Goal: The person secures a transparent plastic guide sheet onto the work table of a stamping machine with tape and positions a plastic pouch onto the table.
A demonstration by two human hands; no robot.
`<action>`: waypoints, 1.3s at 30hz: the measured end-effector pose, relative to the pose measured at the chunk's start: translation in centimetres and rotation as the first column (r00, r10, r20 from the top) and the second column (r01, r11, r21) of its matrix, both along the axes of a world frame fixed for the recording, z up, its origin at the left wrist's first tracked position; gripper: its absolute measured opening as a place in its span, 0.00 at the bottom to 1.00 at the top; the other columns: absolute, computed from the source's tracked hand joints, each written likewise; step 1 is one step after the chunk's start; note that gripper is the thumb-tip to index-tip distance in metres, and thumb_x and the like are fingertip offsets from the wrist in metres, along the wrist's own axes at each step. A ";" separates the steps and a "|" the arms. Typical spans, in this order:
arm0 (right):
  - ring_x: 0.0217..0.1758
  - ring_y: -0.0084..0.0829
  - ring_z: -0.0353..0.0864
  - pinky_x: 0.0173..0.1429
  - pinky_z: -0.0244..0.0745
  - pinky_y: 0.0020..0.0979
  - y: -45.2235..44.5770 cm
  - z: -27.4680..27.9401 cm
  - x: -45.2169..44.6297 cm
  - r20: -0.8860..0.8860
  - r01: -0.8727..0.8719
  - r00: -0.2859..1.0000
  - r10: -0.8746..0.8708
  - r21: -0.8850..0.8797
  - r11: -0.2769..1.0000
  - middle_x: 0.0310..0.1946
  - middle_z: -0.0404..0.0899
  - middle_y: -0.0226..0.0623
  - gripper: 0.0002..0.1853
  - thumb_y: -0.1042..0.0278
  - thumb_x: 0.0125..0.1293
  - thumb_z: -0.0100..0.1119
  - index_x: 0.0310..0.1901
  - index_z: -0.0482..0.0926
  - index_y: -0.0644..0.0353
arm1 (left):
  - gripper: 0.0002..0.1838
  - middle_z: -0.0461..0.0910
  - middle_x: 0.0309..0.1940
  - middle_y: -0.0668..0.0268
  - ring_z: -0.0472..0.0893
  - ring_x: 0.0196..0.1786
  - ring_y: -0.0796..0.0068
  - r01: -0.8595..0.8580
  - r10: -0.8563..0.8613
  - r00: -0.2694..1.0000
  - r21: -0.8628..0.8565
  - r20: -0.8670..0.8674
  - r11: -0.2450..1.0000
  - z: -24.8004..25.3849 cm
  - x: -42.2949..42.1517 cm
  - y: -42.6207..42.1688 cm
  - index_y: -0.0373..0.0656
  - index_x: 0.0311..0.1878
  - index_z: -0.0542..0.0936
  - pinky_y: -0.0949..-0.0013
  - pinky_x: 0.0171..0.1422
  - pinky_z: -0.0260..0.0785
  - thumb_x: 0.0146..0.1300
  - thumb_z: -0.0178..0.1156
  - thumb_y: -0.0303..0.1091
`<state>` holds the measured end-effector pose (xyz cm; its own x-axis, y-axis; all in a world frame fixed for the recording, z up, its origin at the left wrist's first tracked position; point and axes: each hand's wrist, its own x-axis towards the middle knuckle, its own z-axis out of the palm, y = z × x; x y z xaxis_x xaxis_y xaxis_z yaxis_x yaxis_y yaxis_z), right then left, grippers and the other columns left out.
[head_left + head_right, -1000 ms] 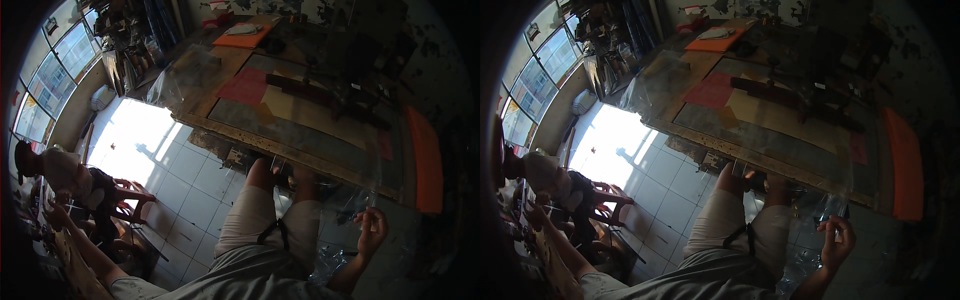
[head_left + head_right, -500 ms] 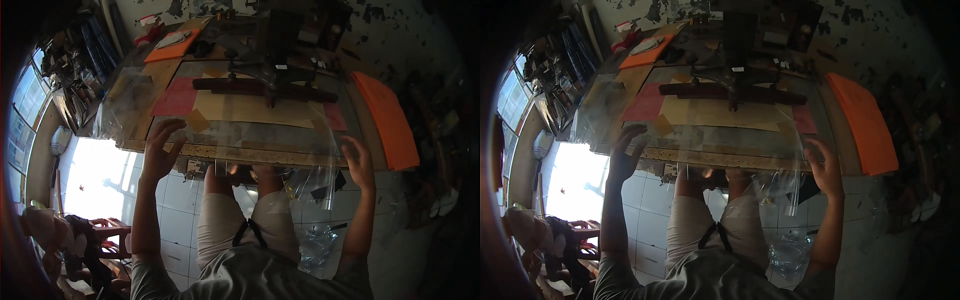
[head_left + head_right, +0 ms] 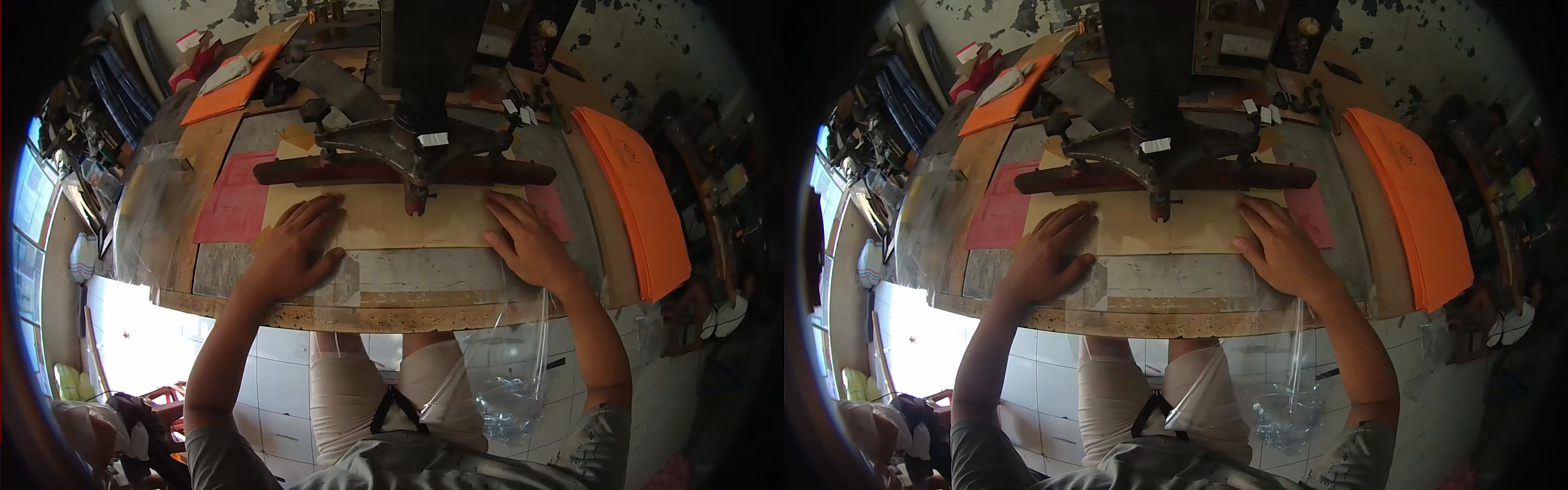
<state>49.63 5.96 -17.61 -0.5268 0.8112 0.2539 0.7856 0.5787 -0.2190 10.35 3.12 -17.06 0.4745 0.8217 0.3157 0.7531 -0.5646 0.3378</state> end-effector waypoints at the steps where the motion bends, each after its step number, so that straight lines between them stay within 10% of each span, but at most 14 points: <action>1: 0.74 0.45 0.68 0.76 0.63 0.45 0.1 -0.4 0.0 0.000 -0.005 1.000 0.005 0.021 1.000 0.71 0.70 0.45 0.27 0.56 0.75 0.57 0.67 0.73 0.68 | 0.31 0.71 0.72 0.53 0.71 0.73 0.47 -0.004 0.004 1.000 0.002 -0.018 1.000 0.0 0.1 0.1 0.37 0.65 0.76 0.49 0.77 0.63 0.61 0.64 0.43; 39: 0.74 0.45 0.67 0.76 0.63 0.44 0.6 -0.7 0.0 0.012 0.048 0.999 -0.048 -0.022 0.999 0.72 0.70 0.45 0.32 0.62 0.66 0.65 0.67 0.72 0.72 | 0.30 0.71 0.72 0.51 0.68 0.76 0.43 -0.060 0.058 0.998 -0.080 -0.032 0.995 -0.8 1.0 1.0 0.35 0.61 0.78 0.46 0.78 0.60 0.56 0.65 0.40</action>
